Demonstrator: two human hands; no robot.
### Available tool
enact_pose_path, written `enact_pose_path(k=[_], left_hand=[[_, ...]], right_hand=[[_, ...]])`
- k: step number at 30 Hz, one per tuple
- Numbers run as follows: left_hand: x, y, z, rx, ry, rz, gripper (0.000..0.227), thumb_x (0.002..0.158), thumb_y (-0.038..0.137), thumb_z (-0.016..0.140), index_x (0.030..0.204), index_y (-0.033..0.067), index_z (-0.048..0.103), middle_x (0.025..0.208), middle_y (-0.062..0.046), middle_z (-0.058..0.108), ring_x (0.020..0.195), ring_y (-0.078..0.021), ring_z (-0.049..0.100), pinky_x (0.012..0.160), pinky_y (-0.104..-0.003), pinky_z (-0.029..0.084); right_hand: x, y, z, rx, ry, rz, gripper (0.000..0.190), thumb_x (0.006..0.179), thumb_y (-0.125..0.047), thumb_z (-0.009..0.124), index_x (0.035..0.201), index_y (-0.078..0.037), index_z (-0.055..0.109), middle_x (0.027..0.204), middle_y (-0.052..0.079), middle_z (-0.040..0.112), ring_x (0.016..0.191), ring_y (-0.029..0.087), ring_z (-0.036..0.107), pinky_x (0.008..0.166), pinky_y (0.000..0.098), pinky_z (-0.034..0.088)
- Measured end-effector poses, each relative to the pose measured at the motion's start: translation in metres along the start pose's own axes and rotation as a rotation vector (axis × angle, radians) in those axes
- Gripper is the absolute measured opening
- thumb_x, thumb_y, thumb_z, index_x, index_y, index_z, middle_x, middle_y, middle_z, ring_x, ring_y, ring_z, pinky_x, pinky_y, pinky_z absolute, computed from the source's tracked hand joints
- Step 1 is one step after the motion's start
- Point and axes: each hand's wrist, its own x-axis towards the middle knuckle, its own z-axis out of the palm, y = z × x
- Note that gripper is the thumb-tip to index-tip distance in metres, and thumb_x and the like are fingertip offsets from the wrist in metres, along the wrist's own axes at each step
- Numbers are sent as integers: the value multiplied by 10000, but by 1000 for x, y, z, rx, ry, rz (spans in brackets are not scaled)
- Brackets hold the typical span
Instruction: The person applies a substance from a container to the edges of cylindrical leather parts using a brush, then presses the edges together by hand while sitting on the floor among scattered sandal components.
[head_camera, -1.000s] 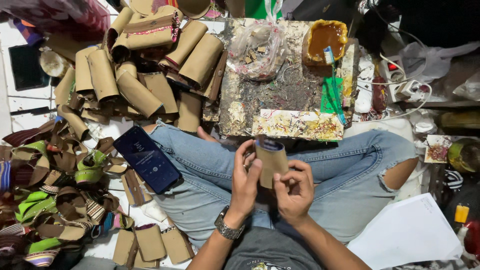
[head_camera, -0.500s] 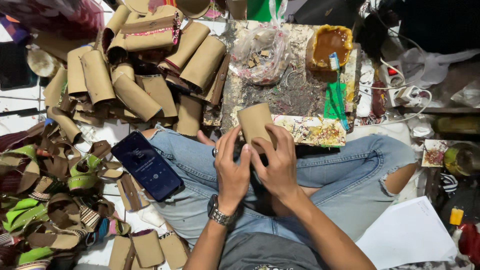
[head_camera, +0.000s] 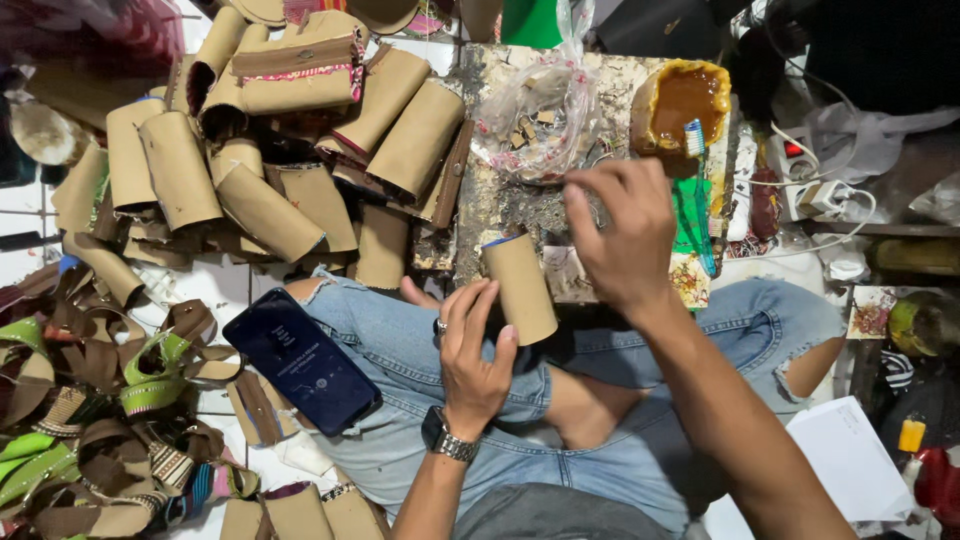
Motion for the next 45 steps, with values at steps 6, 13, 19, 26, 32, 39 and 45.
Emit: enact_pose_path(k=[6,13,19,26,32,39,45], left_hand=[[-4,8,-2,29,26,-79,433,1036,227,461,1372,-34,541,1393,-236,538,1313,-392,555,1141,-503,459],[-7,6,1,-5,109,-111,470,1069,293,393,1358,-45,544,1381,-237,568,1300,-384,576,1129,-482,461],[-10,5,3,12,133,-87,451,1059,267,396,1340,-49,552,1361,-236,577,1281,-382,587,1116,-486,476],[-10,6,5,17,143,-71,465,1074,303,357,1302,-40,574,1330,-225,591,1253,-373,595,1099,-479,474],[-4,7,1,-14,220,-57,389,1040,234,422,1243,-36,616,1251,-199,622,1188,-373,624,1063,-489,474],[31,56,-17,-109,156,-33,317,1040,242,527,1168,-6,677,951,-118,693,857,-272,676,834,-403,522],[43,84,-3,-6,-203,43,130,985,241,677,1035,129,720,844,-42,728,724,-256,711,634,-349,544]], right_hand=[[47,42,50,-469,-120,-132,127,967,-242,818,1041,-148,778,817,103,581,778,271,499,609,395,429],[52,55,73,-625,-174,-57,93,940,-318,804,1017,-281,840,811,58,584,807,274,502,711,450,452],[49,49,67,-585,-82,-116,179,919,-286,847,909,-128,764,886,76,615,849,266,514,688,404,390],[44,53,68,-573,35,-165,146,932,-200,810,858,-97,738,854,67,646,810,229,529,700,375,419],[31,27,31,241,-21,137,138,1032,-90,701,901,-47,708,800,91,574,769,246,554,696,371,432],[-4,-16,-45,576,-288,159,154,1034,-110,655,897,-64,707,739,82,567,670,232,562,679,350,475],[-48,-26,-86,504,-354,32,98,981,-130,662,923,-64,704,805,107,637,713,313,631,707,411,524]])
